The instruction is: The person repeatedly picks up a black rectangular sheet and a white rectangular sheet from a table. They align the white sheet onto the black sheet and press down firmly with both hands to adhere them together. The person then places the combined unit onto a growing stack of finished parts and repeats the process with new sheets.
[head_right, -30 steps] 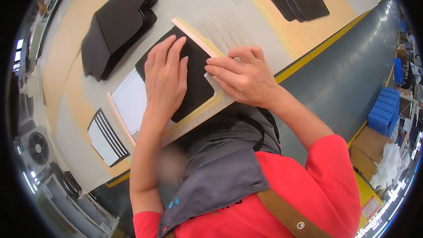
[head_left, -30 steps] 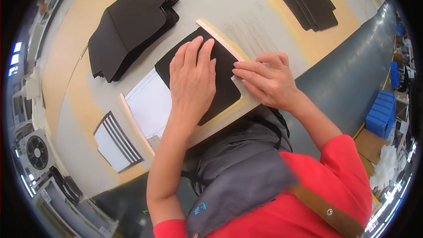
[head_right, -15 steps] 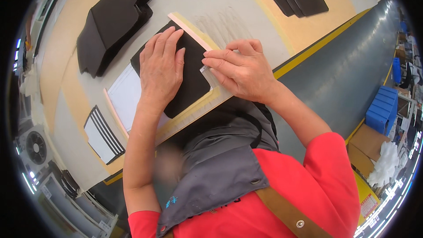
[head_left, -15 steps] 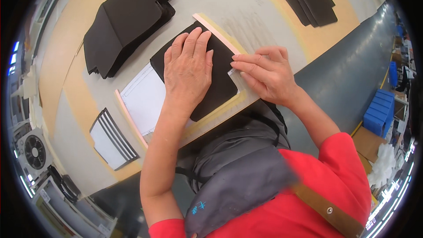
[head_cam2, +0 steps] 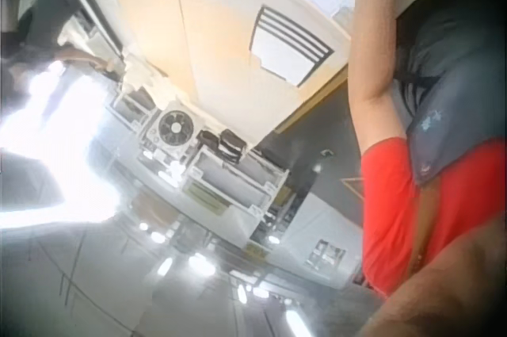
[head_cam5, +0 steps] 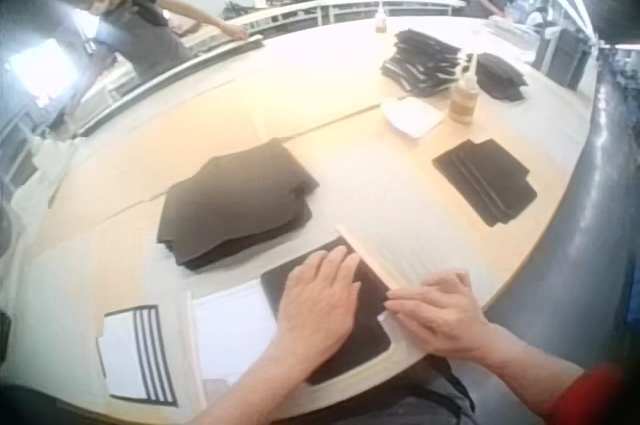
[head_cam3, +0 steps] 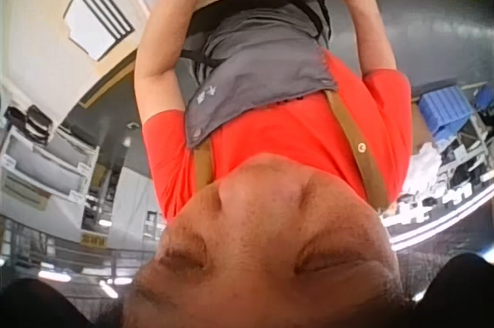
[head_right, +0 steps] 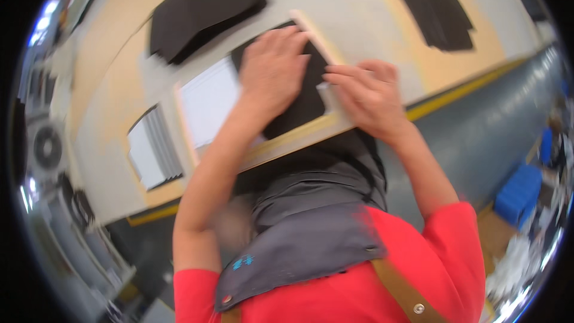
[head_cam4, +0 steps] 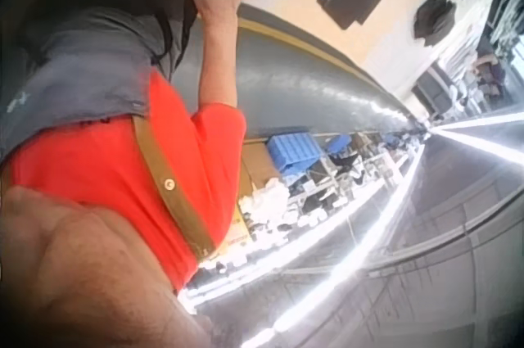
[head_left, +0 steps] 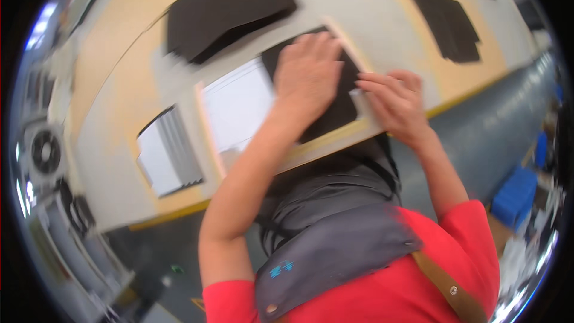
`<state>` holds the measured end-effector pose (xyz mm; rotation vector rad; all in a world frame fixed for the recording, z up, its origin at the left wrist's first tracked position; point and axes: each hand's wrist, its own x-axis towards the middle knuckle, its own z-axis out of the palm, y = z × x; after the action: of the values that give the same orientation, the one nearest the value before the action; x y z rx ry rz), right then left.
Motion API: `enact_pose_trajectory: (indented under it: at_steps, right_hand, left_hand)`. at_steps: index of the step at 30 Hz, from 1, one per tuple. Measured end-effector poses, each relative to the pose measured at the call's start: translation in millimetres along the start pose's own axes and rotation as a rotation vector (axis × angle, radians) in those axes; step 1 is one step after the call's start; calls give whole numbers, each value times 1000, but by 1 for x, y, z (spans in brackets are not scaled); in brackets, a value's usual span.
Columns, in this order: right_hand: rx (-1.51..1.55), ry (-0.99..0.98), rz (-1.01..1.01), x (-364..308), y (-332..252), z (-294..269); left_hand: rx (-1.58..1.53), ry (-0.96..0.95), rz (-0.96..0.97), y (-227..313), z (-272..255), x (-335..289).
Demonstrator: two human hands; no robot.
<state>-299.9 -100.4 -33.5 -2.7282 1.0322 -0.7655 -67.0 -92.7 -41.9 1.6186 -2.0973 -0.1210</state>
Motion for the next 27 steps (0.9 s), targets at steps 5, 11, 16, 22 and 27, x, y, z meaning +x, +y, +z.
enact_pose_trajectory:
  at_steps: [5, 11, 16, 22, 27]
  right_hand:
    - [81, -136, 130, 8, -5, -32]
    - [737, -228, -141, 61, -102, -48]
    - [1391, -391, -735, 97, -208, -46]
    - [1651, -201, -399, 85, -269, -54]
    - [1560, -665, 19, 131, -260, -13]
  left_hand:
    - [-121, 268, -21, 4, -44, -33]
    - [83, 298, -429, -55, -146, -181]
    - [164, 134, -626, -75, -202, -275]
    - [92, 105, -623, -87, -202, -312]
    - [64, 162, -565, -98, -200, -328]
